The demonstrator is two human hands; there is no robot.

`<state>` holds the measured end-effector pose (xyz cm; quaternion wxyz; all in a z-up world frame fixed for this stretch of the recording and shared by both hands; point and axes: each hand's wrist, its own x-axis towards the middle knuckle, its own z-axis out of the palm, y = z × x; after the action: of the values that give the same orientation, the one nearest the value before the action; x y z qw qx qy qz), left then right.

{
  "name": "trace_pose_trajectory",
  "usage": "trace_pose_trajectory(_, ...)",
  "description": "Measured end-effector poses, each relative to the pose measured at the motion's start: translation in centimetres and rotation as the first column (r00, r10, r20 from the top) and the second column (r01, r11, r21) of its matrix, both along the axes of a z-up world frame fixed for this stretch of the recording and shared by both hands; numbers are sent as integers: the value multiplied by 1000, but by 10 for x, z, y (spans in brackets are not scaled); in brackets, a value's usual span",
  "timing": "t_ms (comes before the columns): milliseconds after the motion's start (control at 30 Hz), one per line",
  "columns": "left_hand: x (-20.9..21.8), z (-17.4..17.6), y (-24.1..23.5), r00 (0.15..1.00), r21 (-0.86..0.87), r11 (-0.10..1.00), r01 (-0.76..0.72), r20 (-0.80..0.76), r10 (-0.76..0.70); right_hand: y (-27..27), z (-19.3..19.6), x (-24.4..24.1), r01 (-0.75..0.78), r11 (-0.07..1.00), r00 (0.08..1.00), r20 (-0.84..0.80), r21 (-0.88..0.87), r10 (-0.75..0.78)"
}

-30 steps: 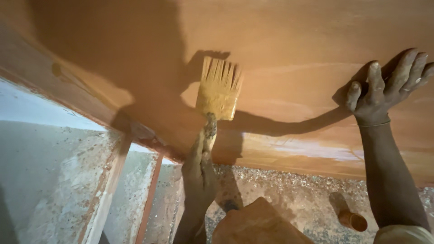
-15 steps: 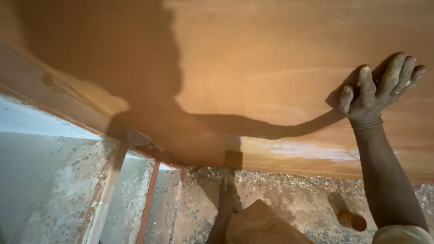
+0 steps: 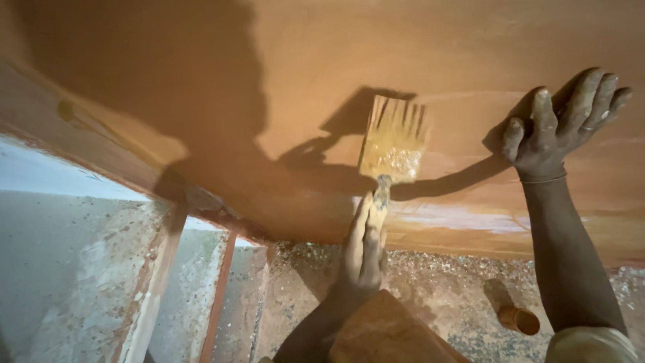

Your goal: The person uses a paintbrush to apply a light orange paint to a wall, working in horizontal strokes along the upper section near the ceiling. The person repeatedly dips the brush into a small container to reload paint and continues brushing the same area.

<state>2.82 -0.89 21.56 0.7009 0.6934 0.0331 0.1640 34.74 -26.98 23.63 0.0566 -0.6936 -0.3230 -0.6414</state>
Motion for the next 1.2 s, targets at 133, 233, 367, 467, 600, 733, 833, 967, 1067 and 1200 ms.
trace_pose_trajectory(133,42,-88,-12,994,125,989,-81,86,71,4,4,1,-4,1000,998,65,-3,4)
trace_pose_trajectory(233,25,-180,-20,954,456,867,-204,293,70,8,4,-3,-21,999,1000,-16,23,22)
trace_pose_trajectory(367,-1,-281,-31,969,604,763,-229,219,117,9,2,-8,-19,1000,1000,8,19,19)
trace_pose_trajectory(467,1,-301,-32,739,-158,982,-103,-673,-31,9,2,-9,-5,1000,998,-55,25,7)
trace_pose_trajectory(600,15,-232,-23,977,549,818,-173,199,73,9,2,-12,1,1000,997,-71,24,0)
trace_pose_trajectory(733,15,-101,-23,987,-100,982,163,14,-162,10,2,-14,-2,1000,996,-85,31,5)
trace_pose_trajectory(833,0,-20,-20,959,-155,951,268,143,-246,13,6,-10,-31,999,999,-12,16,31)
trace_pose_trajectory(967,12,6,-22,923,-89,967,237,331,-195,12,9,-13,-32,999,999,-34,18,32)
trace_pose_trajectory(1067,31,-31,-23,967,70,983,170,182,-180,15,10,-18,-16,1000,998,-55,11,17)
trace_pose_trajectory(1200,45,-107,-29,978,207,969,132,129,-161,23,22,-17,-52,999,998,46,11,52)
